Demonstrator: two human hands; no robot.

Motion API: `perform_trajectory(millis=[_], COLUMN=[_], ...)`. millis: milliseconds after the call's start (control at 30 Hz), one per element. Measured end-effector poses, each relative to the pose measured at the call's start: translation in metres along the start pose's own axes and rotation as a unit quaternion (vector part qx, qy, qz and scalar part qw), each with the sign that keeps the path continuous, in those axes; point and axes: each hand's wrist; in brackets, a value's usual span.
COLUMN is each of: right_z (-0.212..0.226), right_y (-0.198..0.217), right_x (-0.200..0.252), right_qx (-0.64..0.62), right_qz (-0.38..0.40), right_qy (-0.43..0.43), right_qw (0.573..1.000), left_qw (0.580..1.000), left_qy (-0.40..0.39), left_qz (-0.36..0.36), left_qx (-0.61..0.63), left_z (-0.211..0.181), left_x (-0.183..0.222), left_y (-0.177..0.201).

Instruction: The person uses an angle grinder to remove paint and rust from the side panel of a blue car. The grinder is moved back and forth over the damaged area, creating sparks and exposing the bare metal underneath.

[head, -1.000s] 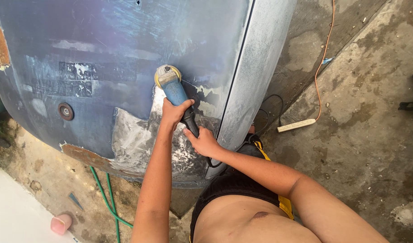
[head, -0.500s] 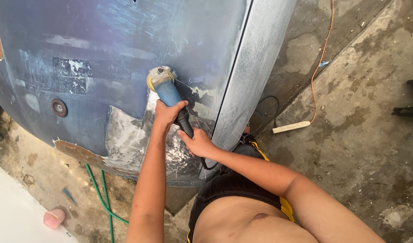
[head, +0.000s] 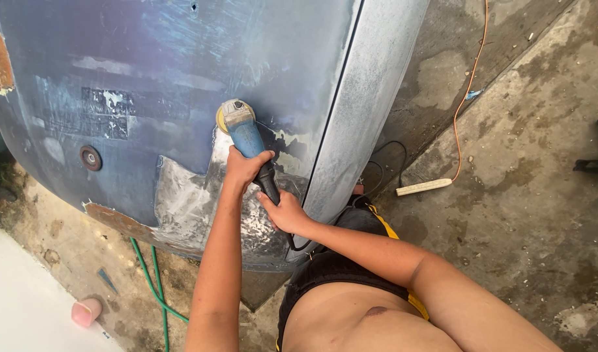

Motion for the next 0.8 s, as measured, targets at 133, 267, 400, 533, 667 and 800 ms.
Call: perform_trajectory(millis=[133,267,400,533,667,800], right_z=[-0.003,0.003,-0.011,0.004,0.005,0.002], right_y=[0.002,0.001,0.005,0.001,0.004,0.003], right_x=[-0.005,-0.002,-0.015,-0.004,-0.006,-0.008], right_qx=[-0.014,-0.018,0.002,0.005,-0.007,-0.003], right_qz=[0.020,0.006,0.013,0.003,0.007,0.008], right_qy=[0.013,0.000,0.015,-0.003,0.003,0.000], right_qw=[1.000,1.000,1.000,1.000,1.000,1.000], left_qw=[1.000,1.000,1.000,0.999,1.000,1.000], left_qy=[-0.001,0.001,-0.005,-0.002,-0.001,-0.001], left_qz=[-0.002,0.000,0.002,-0.003,-0.002,-0.015], left_qx=[-0.007,-0.004,0.031,0.032,0.009,0.013], left_z=[0.002,0.015,0.012,0.012,0.010,0.004], left_x=[-0.007,-0.018,-0.016,-0.016,-0.018,-0.007], left_y=[-0.001,-0.010,-0.017,-0.012,-0.013,0.001])
Point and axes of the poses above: each hand's wrist, its own x-axis away from the middle knuckle, its own y-axis out of the back of the hand, z = x × y, and after that the axes turned 9 degrees about -x, right-handed
